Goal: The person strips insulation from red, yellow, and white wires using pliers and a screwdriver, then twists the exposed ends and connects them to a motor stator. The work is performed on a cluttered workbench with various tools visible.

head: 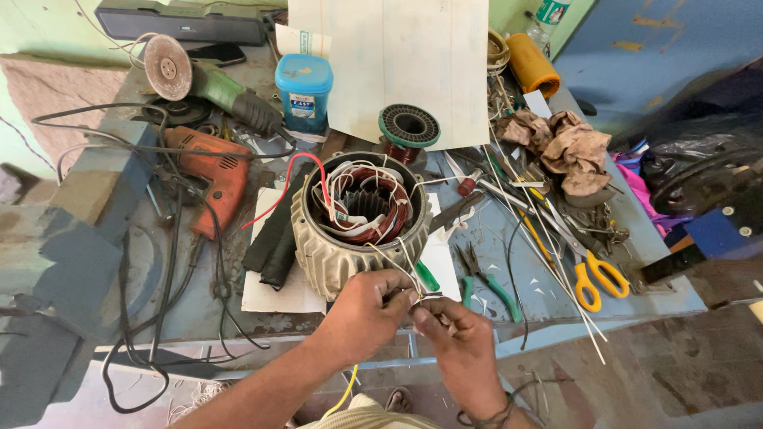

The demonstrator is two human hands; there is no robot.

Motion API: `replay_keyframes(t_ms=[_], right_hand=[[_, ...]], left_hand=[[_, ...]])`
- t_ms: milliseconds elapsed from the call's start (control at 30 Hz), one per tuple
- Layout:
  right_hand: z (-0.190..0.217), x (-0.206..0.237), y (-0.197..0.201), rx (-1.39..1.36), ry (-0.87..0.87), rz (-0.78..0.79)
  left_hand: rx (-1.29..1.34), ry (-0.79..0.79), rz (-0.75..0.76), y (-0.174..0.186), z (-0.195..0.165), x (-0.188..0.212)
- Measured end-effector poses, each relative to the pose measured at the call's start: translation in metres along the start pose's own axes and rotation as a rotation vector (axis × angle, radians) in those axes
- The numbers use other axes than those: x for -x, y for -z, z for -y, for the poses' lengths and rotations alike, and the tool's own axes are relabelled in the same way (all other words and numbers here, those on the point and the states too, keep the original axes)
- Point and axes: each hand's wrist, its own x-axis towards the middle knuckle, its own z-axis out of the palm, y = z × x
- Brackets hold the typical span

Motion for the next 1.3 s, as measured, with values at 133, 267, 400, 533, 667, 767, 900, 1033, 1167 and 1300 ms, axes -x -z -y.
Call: replay_keyframes(t_ms=[133, 267, 400, 533, 667, 767, 900, 1033, 1167, 1300], right_hand=[[-0.008, 0.008, 0.007, -0.531, -0.215, 0.033], [-0.003, 0.007, 0.016, -0.609, -0.337, 0.134], [0.020, 0.000, 0.029, 0.352, 0.285, 0.042], [0.045, -0.011, 0.038, 0.997, 1.062, 0.070], [0.066, -0.027, 0.037, 1.053, 1.322, 0.236], [0.075, -0.032, 0.034, 0.996, 1.308, 0.298], [0.066, -0.040, 0.025, 0.748, 0.881, 0.225], [0.045, -0.063, 0.023, 0.108, -0.145, 0.219], [0.037, -0.073, 0.033, -0.263, -0.543, 0.277], [0.043, -0.055, 0.029, -0.036, -0.249, 0.183]], left_hand=[[-0.027, -0.016, -0.047, -0.001, -0.001, 0.002], [-0.036, 0.045, -0.055, -0.001, -0.002, 0.002], [-0.031, 0.018, -0.048, 0.001, -0.002, 0.002], [-0.040, 0.054, -0.035, 0.000, -0.002, 0.000], [-0.058, 0.018, -0.058, -0.001, -0.004, -0.001], [-0.042, 0.077, -0.057, -0.002, -0.005, -0.001], [-0.086, 0.057, -0.035, 0.001, -0.005, -0.002], [-0.093, -0.035, -0.001, 0.006, -0.002, -0.005], [-0.091, -0.106, 0.068, 0.012, 0.000, -0.011], [-0.027, -0.058, 0.123, 0.015, 0.001, -0.011]])
